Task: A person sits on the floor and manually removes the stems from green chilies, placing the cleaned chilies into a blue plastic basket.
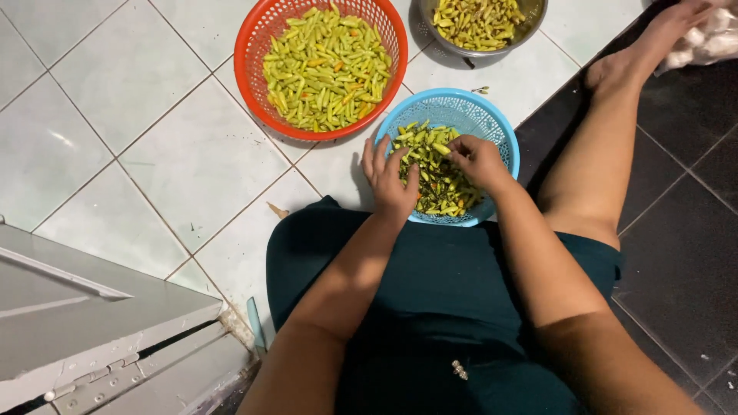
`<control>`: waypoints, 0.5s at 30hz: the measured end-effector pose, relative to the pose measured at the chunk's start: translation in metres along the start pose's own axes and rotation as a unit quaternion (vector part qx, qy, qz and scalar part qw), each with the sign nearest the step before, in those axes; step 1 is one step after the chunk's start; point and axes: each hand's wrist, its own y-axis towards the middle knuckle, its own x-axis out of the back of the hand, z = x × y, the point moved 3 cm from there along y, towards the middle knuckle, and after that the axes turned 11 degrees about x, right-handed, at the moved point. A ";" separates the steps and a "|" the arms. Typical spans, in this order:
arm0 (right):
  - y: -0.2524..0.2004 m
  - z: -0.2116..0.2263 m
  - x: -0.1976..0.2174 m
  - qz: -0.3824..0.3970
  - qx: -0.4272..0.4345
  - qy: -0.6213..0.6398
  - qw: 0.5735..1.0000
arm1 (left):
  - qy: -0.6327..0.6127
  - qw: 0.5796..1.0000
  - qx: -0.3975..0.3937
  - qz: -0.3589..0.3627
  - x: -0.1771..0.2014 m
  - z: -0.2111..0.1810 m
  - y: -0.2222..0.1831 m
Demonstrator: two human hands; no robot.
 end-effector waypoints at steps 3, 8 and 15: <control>-0.010 0.020 0.005 0.014 0.009 0.126 0.992 | -0.040 0.997 -0.009 0.065 -0.012 0.009 -0.004; -0.015 0.047 0.006 0.001 0.006 0.284 0.959 | -0.136 0.950 0.142 0.243 -0.020 0.020 -0.009; -0.010 0.035 -0.001 -0.009 0.042 0.221 0.974 | -0.159 0.930 0.216 0.252 -0.033 0.048 -0.011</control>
